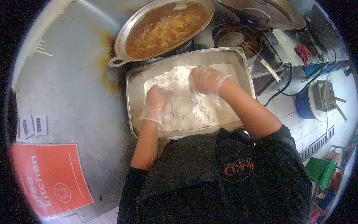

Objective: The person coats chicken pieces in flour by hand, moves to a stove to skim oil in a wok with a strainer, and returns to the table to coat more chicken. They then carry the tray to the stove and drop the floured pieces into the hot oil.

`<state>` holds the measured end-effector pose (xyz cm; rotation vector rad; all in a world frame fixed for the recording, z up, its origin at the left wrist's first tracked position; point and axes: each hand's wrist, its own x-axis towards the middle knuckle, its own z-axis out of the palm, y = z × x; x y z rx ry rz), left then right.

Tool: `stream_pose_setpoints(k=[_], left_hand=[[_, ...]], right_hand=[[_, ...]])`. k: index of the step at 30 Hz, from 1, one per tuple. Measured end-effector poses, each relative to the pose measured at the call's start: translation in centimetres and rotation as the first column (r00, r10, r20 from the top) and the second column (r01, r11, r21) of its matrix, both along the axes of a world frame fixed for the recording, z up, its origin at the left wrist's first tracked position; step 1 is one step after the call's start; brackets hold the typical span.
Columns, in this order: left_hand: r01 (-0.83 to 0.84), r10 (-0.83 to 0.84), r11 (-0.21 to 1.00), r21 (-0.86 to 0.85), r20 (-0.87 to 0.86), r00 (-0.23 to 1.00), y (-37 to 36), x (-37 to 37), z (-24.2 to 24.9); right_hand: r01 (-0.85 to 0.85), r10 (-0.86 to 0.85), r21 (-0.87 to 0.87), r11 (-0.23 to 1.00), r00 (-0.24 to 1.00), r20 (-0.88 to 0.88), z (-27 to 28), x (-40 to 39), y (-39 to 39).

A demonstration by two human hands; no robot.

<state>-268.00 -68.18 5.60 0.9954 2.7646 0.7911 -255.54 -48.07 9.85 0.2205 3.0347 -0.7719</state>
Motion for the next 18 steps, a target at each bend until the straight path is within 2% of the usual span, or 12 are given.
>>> stream_pose_setpoints(k=[2,3,5,6,8,9,11,12,13,15,16,18], left_hand=[[-0.032,0.032,0.999,0.021,0.000,0.999,-1.3,-1.3,0.4],[-0.035,0.035,0.999,0.025,-0.003,0.999,-1.4,-1.3,0.1],[0.005,-0.025,0.992,0.128,0.157,0.987,-0.7,-0.7,0.5],[-0.002,-0.019,0.990,0.140,0.149,0.989,-0.1,-0.2,0.6],[0.012,-0.113,0.986,0.168,0.604,0.789,1.1,1.0,1.1],[-0.009,-0.108,0.981,0.192,0.591,0.799,1.0,1.1,1.0],[0.000,-0.085,0.972,0.234,0.353,0.932,-0.1,0.9,-1.3],[0.025,-0.064,0.984,0.175,0.225,0.972,-0.9,-0.5,-3.7],[0.011,-0.054,0.981,0.192,0.219,0.974,-1.9,-1.0,-3.9],[-0.115,-0.176,0.884,0.454,0.550,0.816,-3.7,-1.4,-4.2],[-0.121,-0.177,0.877,0.465,0.548,0.818,-4.4,-1.3,-3.6],[-0.143,0.113,0.987,0.070,0.325,0.939,-5.2,-1.0,-1.7]], right_hand=[[-0.043,0.032,0.065,0.997,0.987,0.159,1.0,0.4,0.9],[-0.046,0.034,0.068,0.997,0.987,0.157,1.2,0.3,0.6],[-0.076,0.062,0.154,0.985,0.994,0.091,1.3,-0.1,-0.5],[-0.083,0.070,0.166,0.983,0.994,0.084,0.7,-0.5,-0.8],[-0.127,0.132,0.086,0.988,0.990,-0.049,-0.2,-1.6,-1.8],[-0.150,0.157,0.112,0.982,0.986,-0.058,0.6,-1.6,-1.8],[-0.039,0.036,0.075,0.996,0.998,0.043,4.2,-0.6,-1.7],[-0.096,0.096,0.071,0.993,0.995,-0.003,5.6,-0.4,-1.1],[-0.110,0.111,0.089,0.990,0.994,-0.006,7.4,-0.8,-0.5],[-0.185,0.186,0.054,0.981,0.983,-0.002,11.1,-2.0,1.1],[-0.193,0.193,0.066,0.979,0.981,0.001,12.6,-2.5,1.7],[-0.305,0.290,0.006,0.952,0.899,-0.328,15.3,-3.8,2.8]])
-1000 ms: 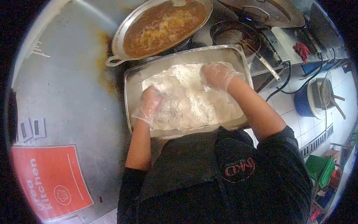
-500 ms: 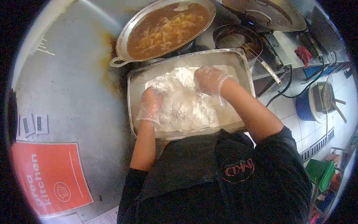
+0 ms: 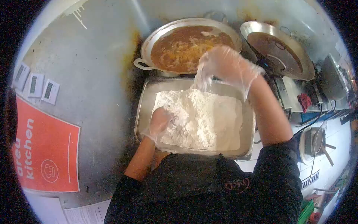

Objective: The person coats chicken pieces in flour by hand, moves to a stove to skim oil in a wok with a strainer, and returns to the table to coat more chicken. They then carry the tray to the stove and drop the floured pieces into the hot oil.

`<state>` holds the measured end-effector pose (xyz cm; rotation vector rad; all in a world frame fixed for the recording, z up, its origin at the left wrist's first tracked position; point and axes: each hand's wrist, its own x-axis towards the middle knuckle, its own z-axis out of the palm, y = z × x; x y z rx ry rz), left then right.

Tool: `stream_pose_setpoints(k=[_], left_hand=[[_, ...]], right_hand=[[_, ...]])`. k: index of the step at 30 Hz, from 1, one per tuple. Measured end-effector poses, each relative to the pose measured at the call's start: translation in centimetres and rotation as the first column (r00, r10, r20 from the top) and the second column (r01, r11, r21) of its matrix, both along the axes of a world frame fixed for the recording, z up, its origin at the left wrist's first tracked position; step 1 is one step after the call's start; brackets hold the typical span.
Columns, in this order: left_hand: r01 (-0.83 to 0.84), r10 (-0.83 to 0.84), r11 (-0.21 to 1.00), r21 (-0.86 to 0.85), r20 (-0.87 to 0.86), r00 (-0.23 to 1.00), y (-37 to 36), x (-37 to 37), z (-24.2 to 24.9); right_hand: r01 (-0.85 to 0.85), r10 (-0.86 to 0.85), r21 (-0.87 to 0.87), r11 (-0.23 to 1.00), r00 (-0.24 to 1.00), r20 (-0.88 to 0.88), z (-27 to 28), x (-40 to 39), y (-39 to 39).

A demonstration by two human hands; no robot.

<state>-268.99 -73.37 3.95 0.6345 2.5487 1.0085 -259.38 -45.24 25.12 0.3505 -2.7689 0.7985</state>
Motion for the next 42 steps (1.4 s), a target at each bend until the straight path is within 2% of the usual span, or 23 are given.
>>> stream_pose_setpoints(k=[1,3,7,9,10,11,13,15,17,19,21,25,27,29,31,33,34,35,36,37,39,40,42], left_hand=[[-0.005,0.005,1.000,0.012,-0.007,1.000,-0.3,0.1,0.0],[-0.037,0.032,0.994,0.107,0.048,0.998,-1.0,0.6,-0.3],[-0.002,0.011,0.991,0.133,-0.066,0.998,-1.4,1.3,-0.6],[-0.015,0.005,0.984,0.178,0.055,0.998,-1.4,1.8,0.2],[-0.022,0.013,0.982,0.189,0.052,0.999,-1.4,2.0,0.8],[-0.005,0.007,0.992,0.123,-0.012,1.000,-1.4,2.2,1.5],[0.000,0.005,0.998,0.061,-0.079,0.997,-1.6,2.3,1.7],[0.179,-0.119,0.973,0.145,-0.349,0.930,-2.2,2.4,0.9],[0.124,-0.086,0.985,0.118,-0.284,0.955,-2.0,2.4,1.1],[0.074,-0.055,0.994,0.080,-0.216,0.975,-2.0,2.3,1.4],[-0.008,0.017,0.998,0.070,-0.130,0.991,-2.2,2.2,1.6],[0.053,-0.064,0.997,-0.058,-0.211,0.975,-2.1,1.9,8.9],[0.109,-0.055,0.981,0.163,-0.306,0.951,-1.6,0.8,11.3],[0.213,-0.087,0.922,0.324,-0.361,0.928,0.2,-0.1,15.8],[0.246,-0.095,0.848,0.470,-0.322,0.942,1.9,-2.5,18.1],[0.141,-0.109,0.989,0.032,-0.482,0.869,3.6,-6.4,20.9],[0.152,-0.121,0.988,0.021,-0.498,0.859,4.9,-7.9,21.6],[0.207,-0.129,0.957,0.203,-0.344,0.930,6.2,-9.7,21.5],[0.226,-0.169,0.897,0.381,-0.179,0.969,7.5,-11.4,21.3],[0.247,-0.185,0.897,0.367,-0.196,0.963,8.6,-13.1,21.1],[0.289,-0.267,0.957,0.025,-0.311,0.912,10.2,-16.2,20.3],[0.303,-0.284,0.953,0.010,-0.320,0.904,10.9,-17.1,20.0],[0.299,-0.730,0.646,-0.702,-0.454,0.510,12.4,-18.4,19.5]], right_hand=[[-0.005,0.005,0.012,1.000,1.000,-0.007,0.9,-1.1,0.6],[0.327,-0.296,-0.058,0.943,0.908,0.298,2.8,-3.4,1.6],[0.343,-0.375,0.255,0.904,0.923,0.088,1.4,-9.1,4.8],[0.005,0.145,0.682,0.732,0.976,-0.163,-1.9,-13.2,7.8],[0.144,-0.132,0.263,0.954,0.989,-0.063,-1.4,-12.2,5.7],[0.138,-0.124,0.271,0.953,0.990,-0.067,-2.2,-13.0,6.1],[-0.047,0.248,0.678,0.733,0.947,-0.203,-3.9,-14.4,6.3],[-0.082,0.139,0.757,0.648,0.990,-0.011,-4.1,-13.6,5.9],[-0.042,-0.100,0.874,0.484,0.990,0.103,-5.4,-13.7,6.3],[0.075,-0.133,0.851,0.520,0.991,-0.006,-6.9,-13.7,8.7],[0.141,-0.095,0.937,0.320,0.989,-0.116,-7.0,-13.4,10.0],[0.314,-0.184,0.847,0.430,0.948,-0.258,-2.8,-9.4,8.9],[0.305,-0.255,0.809,0.502,0.946,-0.199,-0.4,-6.0,6.2],[0.233,-0.043,0.820,0.522,0.968,-0.248,-0.2,-2.6,4.3],[0.182,-0.092,0.693,0.698,0.982,-0.165,-2.0,-0.1,3.4],[0.131,0.115,0.621,0.773,0.933,-0.340,-4.2,2.9,3.0],[0.092,0.044,0.621,0.778,0.979,-0.200,-4.9,4.0,2.5],[0.055,-0.027,0.612,0.789,0.998,-0.054,-5.5,5.0,2.1],[0.079,-0.043,0.602,0.795,0.996,-0.074,-6.1,6.1,1.8],[0.087,-0.107,0.509,0.856,0.994,0.009,-6.6,7.3,1.6],[0.123,-0.170,0.396,0.910,0.981,0.088,-7.3,9.2,1.8],[0.151,-0.212,0.402,0.903,0.971,0.110,-7.6,10.2,2.2],[0.195,-0.263,0.393,0.899,0.956,0.128,-8.0,11.9,3.1]])
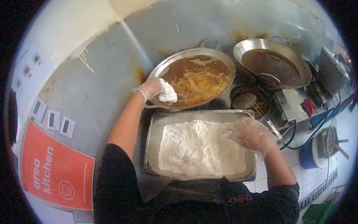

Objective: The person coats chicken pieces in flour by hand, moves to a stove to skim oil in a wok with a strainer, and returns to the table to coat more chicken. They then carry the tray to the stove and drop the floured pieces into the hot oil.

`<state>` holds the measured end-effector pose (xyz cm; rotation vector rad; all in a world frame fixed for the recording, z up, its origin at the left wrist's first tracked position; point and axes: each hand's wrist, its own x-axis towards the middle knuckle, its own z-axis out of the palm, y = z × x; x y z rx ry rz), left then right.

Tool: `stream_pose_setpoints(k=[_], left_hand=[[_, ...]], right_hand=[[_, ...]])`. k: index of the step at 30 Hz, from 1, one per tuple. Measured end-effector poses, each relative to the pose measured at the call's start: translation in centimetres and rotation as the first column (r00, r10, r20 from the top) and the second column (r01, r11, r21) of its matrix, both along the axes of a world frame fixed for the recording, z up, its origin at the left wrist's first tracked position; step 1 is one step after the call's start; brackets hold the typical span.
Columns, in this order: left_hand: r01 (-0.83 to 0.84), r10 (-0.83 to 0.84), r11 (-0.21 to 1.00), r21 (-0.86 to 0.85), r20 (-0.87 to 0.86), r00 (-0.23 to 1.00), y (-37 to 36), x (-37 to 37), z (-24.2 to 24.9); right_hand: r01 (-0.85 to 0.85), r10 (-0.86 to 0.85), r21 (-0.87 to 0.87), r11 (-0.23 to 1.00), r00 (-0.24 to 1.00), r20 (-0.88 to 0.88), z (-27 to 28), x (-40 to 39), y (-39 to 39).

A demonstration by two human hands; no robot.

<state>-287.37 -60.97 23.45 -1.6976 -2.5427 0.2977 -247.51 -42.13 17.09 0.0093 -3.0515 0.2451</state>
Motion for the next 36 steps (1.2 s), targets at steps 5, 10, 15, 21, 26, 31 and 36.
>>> stream_pose_setpoints(k=[5,10,15,21,26,31,36], left_hand=[[0.034,-0.256,0.811,-0.584,-0.303,0.918,2.7,-6.7,-5.9],[-0.542,0.510,0.837,-0.068,-0.260,0.820,2.4,0.5,1.3],[-0.447,0.463,0.886,0.126,-0.171,0.869,3.1,3.5,7.1],[0.070,-0.081,0.996,-0.049,-0.298,0.951,-1.2,10.0,1.6],[-0.236,0.242,0.970,-0.058,0.294,0.925,-5.2,20.3,-6.2],[-0.391,0.357,0.920,0.001,0.407,0.841,-10.8,15.4,-20.8],[-0.634,0.472,0.773,0.012,0.657,0.588,-11.6,14.9,-23.5]], right_hand=[[0.185,-0.189,-0.070,0.980,0.981,-0.047,-0.1,3.9,1.3],[0.173,-0.176,-0.118,0.978,0.984,-0.013,-1.6,5.2,2.2],[0.194,-0.185,-0.151,0.969,0.980,0.067,-1.8,4.3,1.3],[-0.049,0.062,-0.125,0.991,0.993,0.103,-8.4,0.8,1.2],[0.038,0.007,-0.141,0.989,0.953,0.304,-11.6,-4.4,-0.3],[-0.012,0.084,-0.162,0.987,0.891,0.445,-11.1,-9.3,-3.0],[-0.370,0.388,-0.336,0.866,0.922,-0.016,-16.7,-12.4,-7.3]])
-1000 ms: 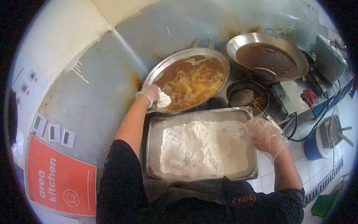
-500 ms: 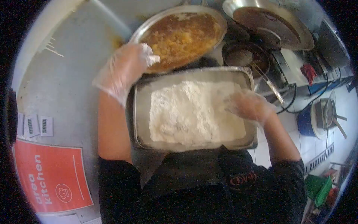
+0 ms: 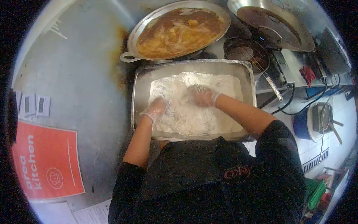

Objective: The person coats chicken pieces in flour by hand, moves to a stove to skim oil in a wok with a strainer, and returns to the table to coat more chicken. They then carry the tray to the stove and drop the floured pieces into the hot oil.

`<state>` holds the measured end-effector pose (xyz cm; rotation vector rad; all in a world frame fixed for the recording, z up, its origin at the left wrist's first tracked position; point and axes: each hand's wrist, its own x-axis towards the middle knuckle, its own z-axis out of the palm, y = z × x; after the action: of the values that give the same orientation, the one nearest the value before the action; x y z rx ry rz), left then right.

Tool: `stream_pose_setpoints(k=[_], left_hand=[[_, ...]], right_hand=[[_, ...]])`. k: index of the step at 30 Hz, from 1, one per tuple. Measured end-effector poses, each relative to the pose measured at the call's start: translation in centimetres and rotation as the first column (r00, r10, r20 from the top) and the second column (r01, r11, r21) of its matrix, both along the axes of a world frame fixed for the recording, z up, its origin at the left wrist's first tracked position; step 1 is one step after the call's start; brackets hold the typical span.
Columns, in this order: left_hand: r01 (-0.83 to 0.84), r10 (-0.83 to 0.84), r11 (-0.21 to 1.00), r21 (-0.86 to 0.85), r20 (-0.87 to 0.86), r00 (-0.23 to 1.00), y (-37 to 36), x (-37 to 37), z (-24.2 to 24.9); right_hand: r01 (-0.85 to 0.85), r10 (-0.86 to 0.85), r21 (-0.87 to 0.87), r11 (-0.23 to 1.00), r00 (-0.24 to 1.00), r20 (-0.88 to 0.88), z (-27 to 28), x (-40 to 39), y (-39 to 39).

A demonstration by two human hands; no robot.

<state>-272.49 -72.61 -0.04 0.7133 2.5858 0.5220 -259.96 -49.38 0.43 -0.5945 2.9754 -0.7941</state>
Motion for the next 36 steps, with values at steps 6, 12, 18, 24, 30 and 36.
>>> stream_pose_setpoints(k=[6,12,18,24,30,36], left_hand=[[0.312,-0.273,0.889,-0.336,0.158,0.949,-0.2,-0.6,-0.4],[0.401,-0.360,0.889,-0.221,0.206,0.910,-2.6,-1.2,-0.4],[0.497,-0.415,0.854,-0.156,0.370,0.831,-2.8,-2.5,-0.6],[0.361,-0.284,0.924,-0.127,0.403,0.870,-4.6,-2.6,0.2],[-0.310,-0.193,0.817,0.486,0.738,0.647,-3.3,0.3,6.5],[-0.466,-0.088,0.775,0.427,0.804,0.589,-3.6,-1.2,1.7]], right_hand=[[-0.089,0.060,0.303,0.949,0.993,0.101,-7.6,-1.8,0.0],[-0.213,0.005,0.320,0.923,0.840,0.543,-2.6,-0.7,2.4],[-0.146,-0.038,0.205,0.968,0.719,0.694,0.2,2.9,4.7],[0.016,-0.152,0.314,0.949,0.899,0.411,0.0,5.5,7.5],[0.275,-0.270,0.057,0.960,0.851,0.451,4.1,6.1,7.0],[0.133,-0.357,0.461,0.877,0.822,0.443,2.4,6.0,7.8]])
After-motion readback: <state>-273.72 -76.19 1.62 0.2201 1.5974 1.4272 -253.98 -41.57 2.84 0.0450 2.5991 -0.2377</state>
